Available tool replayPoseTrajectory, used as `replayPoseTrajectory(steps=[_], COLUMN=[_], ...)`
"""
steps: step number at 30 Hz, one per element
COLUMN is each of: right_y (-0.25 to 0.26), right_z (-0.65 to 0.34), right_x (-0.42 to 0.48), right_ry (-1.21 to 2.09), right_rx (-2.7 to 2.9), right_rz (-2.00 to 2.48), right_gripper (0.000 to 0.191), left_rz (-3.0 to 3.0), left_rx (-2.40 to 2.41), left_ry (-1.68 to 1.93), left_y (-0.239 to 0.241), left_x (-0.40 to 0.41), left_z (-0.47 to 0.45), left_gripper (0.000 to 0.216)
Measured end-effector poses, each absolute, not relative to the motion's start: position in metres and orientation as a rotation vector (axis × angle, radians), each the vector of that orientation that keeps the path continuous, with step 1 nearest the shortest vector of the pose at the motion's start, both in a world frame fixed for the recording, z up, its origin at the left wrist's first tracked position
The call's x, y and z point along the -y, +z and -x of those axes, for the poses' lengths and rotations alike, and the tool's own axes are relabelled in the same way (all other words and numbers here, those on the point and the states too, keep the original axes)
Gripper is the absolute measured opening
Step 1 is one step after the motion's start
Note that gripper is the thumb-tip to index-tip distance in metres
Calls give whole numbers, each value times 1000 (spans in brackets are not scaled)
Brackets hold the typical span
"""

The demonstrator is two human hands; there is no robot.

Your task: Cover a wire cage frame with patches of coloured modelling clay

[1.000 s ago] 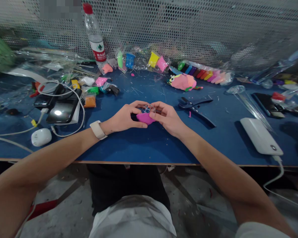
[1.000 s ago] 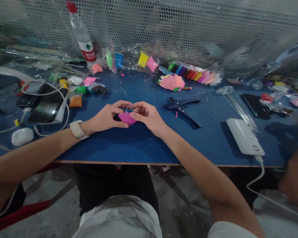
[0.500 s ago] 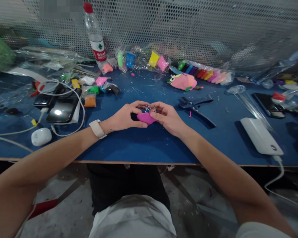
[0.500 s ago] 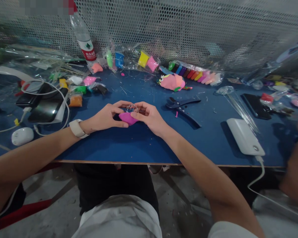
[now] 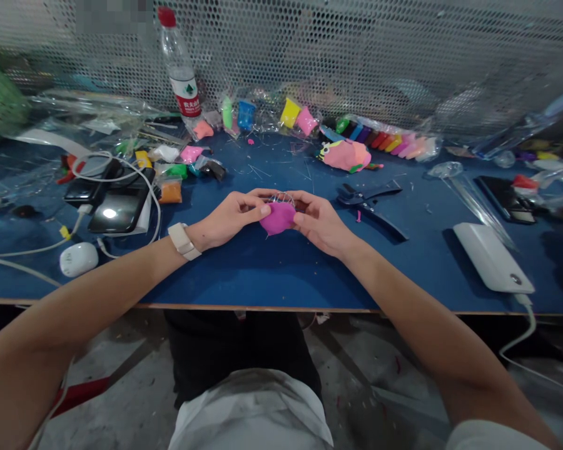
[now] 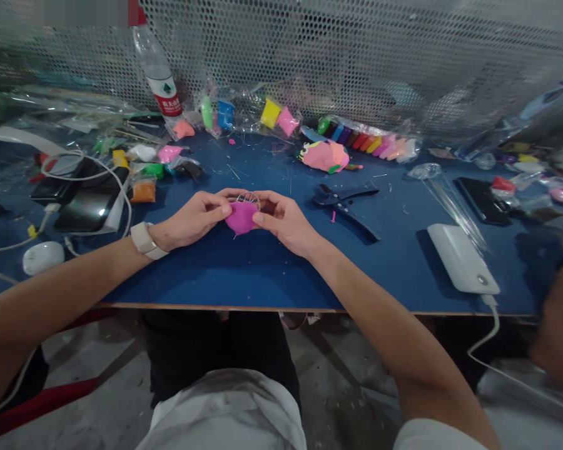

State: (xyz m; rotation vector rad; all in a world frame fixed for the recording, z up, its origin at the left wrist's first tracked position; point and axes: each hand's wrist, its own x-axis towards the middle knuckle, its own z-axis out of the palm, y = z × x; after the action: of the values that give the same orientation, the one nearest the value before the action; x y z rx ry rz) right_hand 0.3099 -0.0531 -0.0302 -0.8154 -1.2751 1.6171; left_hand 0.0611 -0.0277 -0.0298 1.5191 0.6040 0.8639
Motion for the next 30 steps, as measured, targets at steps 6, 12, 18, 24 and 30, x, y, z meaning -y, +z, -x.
replayPoseTrajectory(steps=[6, 12, 18, 24, 30], right_y=[-31, -31, -36, -35, -34], right_z=[-310, -311, -311, -312, -312], right_x=[52, 52, 50, 51, 52], right_ry=[1593, 1615, 1603, 1631, 1587], right_rx=[1262, 1242, 1244, 1238, 1268], right_rz=[806, 784, 730, 670, 676], right_gripper=[61, 62, 53, 50, 51], left_rz=[-1412, -1372, -1317, -1249, -1234], left_rx=[-578, -537, -462, -428, -468], left_ry=[860, 856, 840, 869, 853], left_y=[-26, -24, -26, -31, -34], left_x=[32, 34, 34, 33, 30], left_z=[-64, -64, -65, -65, -63], left_gripper=[54, 52, 45, 43, 48])
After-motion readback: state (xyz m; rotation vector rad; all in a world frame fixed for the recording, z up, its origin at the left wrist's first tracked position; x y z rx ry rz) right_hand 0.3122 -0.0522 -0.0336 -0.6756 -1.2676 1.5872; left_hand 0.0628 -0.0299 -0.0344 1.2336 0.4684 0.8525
